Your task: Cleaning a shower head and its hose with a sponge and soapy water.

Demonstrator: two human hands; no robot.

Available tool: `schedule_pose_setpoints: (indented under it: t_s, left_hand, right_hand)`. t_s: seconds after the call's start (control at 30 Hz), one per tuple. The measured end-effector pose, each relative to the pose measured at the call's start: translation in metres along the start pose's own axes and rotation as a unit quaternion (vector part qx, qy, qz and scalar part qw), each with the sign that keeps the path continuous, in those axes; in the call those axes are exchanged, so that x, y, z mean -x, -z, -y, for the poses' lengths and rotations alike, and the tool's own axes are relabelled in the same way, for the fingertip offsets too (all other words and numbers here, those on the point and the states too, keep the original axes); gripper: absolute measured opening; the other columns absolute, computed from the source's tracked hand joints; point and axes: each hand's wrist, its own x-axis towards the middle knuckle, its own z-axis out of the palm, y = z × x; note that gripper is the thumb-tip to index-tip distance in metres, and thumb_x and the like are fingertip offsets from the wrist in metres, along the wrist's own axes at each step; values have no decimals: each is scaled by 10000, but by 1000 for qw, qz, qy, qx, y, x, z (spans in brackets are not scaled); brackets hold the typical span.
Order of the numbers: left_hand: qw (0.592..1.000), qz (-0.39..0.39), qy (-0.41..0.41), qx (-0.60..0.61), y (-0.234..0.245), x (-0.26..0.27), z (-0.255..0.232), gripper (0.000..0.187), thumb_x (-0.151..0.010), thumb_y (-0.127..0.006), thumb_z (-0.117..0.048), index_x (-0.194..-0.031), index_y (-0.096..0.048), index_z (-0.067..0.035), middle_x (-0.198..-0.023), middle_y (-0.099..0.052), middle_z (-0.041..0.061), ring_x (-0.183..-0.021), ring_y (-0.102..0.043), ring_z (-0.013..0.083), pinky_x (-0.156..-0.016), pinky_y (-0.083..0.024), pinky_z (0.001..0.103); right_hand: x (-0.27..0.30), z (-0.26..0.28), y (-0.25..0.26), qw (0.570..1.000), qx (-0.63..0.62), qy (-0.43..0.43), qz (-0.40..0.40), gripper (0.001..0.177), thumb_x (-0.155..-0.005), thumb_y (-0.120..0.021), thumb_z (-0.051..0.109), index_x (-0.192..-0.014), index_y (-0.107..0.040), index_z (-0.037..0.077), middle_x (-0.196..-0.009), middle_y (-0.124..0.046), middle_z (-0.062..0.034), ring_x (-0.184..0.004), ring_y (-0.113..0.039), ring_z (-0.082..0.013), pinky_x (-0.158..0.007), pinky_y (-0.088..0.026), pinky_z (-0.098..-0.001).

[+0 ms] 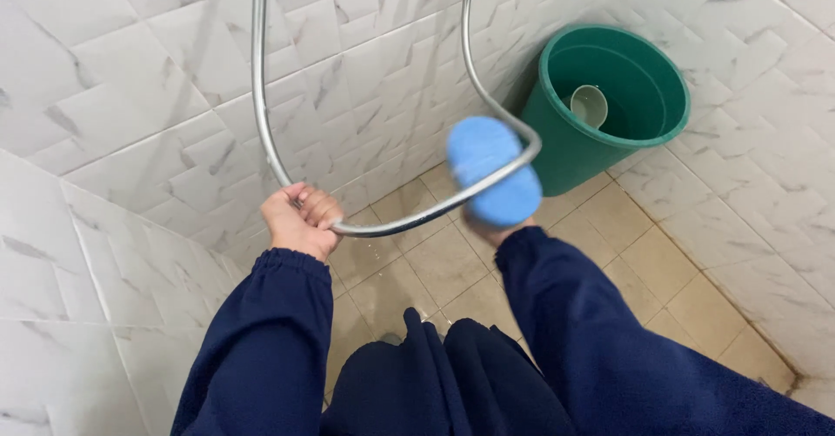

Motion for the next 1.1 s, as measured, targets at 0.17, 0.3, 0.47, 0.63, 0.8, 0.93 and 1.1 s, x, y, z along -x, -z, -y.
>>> schedule_pose_setpoints:
  t_s: [0.17, 0.3, 0.47, 0.63, 0.8, 0.93, 1.1]
  left_hand:
    - [1000, 4, -16, 22, -23, 2, 12, 264, -879, -486, -208, -666, -343, -146, -541, -206, -45, -431, -173, 118, -415, -161, 301]
    - [999, 3, -37, 39, -23, 5, 10, 272, -893, -473, -219, -666, -342, -149, -536, -204, -45, -432, -166, 119, -421, -166, 299]
    - [998, 19, -46, 38, -17, 3, 15, 280, -904, -469, -231, -663, -347, -154, -525, -215, -48, -423, -179, 116, -418, -175, 293]
    - [998, 17, -45, 37, -33, 6, 33, 279, -933, -454, -232, -683, -362, -151, -529, -238, -45, -430, -200, 116, -429, -196, 289]
    - [996, 42, -50, 66, -40, -4, 48, 281, -964, -456, -228, -709, -370, -148, -543, -250, -45, -440, -207, 110, -441, -207, 287]
    - [995, 44, -63, 71, -48, -1, 28, 288, -961, -462, -233, -704, -362, -150, -543, -245, -48, -433, -194, 108, -430, -187, 284]
    - [992, 37, -62, 101, -49, 19, 14, 289, -963, -456, -226, -703, -355, -150, -552, -235, -54, -429, -181, 107, -427, -176, 287]
  right_hand:
    - [7, 2, 11, 1000, 24, -13, -15, 344, -993, -511, 375, -1203, -657, 144, -1086, -720, -104, -956, -711, -263, -780, -611, -411]
    - [8, 5, 16, 998, 53, -28, -23, 303, -980, -510, 366, -1147, -667, 168, -1055, -730, -75, -951, -706, -246, -765, -603, -402]
    - [-34, 49, 56, 997, 18, -75, 11, 199, -967, -569, 316, -1018, -669, 151, -927, -700, -52, -848, -684, -226, -666, -569, -379]
    - [-21, 33, 59, 987, -16, -157, -27, 197, -936, -669, 289, -864, -667, 105, -727, -622, -42, -618, -632, -188, -491, -516, -335]
    - [25, -12, 22, 962, 125, -235, -64, 267, -1000, -541, 354, -980, -665, 118, -888, -713, -37, -763, -693, -194, -629, -575, -355]
    - [11, 15, 24, 920, 319, -216, -63, 303, -1037, -521, 325, -1071, -688, 75, -977, -717, -90, -815, -697, -214, -709, -607, -405]
    - [1, 36, 31, 884, 423, -176, -87, 659, -967, -501, 616, -1166, -653, 7, -1072, -733, -134, -861, -707, -263, -814, -578, -450]
